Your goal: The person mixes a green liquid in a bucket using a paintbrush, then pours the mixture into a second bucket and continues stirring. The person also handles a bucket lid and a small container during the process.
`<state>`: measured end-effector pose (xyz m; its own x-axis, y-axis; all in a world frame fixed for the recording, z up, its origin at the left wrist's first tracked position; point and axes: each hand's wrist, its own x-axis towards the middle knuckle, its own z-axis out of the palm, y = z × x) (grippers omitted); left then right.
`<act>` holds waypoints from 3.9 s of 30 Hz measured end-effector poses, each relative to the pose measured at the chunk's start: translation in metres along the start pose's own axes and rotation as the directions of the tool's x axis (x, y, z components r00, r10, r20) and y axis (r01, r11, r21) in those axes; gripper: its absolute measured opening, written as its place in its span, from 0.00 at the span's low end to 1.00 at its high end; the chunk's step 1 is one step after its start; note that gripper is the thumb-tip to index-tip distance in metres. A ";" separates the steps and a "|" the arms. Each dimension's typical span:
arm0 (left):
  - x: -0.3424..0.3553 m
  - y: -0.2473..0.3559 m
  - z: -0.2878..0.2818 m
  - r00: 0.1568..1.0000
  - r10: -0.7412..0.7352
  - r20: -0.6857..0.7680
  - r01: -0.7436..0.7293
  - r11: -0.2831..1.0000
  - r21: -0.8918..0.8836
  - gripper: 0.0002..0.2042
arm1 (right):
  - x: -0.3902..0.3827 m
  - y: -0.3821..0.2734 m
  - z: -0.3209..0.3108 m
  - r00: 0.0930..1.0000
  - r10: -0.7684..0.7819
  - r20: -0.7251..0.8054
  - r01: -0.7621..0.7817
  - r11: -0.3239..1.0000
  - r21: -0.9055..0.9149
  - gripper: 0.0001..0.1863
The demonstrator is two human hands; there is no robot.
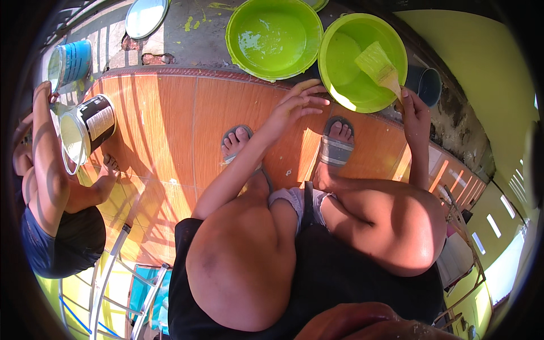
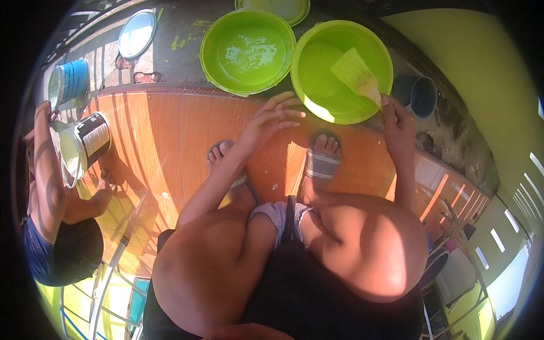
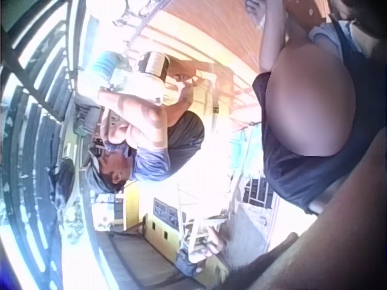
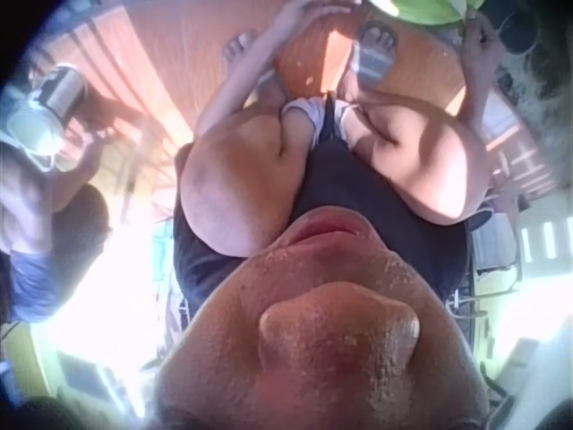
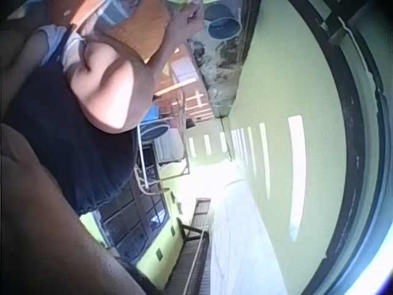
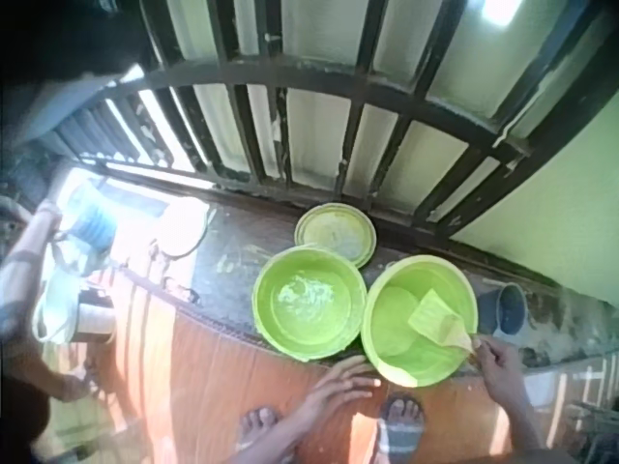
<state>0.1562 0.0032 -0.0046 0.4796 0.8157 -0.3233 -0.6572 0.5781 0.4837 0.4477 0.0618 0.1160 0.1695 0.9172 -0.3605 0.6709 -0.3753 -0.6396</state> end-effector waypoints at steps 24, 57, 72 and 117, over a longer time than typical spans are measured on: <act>-0.125 -0.019 -0.086 0.805 0.424 -0.415 -0.044 0.740 0.671 0.08 | 0.079 -0.178 0.106 0.705 -0.477 0.525 0.701 0.582 -0.412 0.16; -0.119 -0.027 -0.090 0.812 0.504 -0.295 -0.054 0.568 0.821 0.12 | 0.066 -0.125 0.051 0.771 -0.274 0.575 0.105 0.945 0.309 0.17; -0.118 -0.028 -0.092 0.834 0.450 -0.319 0.011 0.565 0.825 0.11 | 0.039 -0.124 0.036 0.803 -0.358 0.476 0.242 0.926 0.288 0.18; 0.006 -0.001 0.033 0.995 -0.046 -0.092 0.055 0.994 0.099 0.31 | 0.053 0.000 -0.037 0.875 -0.442 0.199 0.474 0.866 -0.159 0.16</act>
<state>0.1785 0.0073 0.0196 0.4538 0.7865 -0.4189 -0.5686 0.6176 0.5434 0.4835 0.1158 0.1224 -0.2920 0.9416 -0.1676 0.7763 0.1310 -0.6166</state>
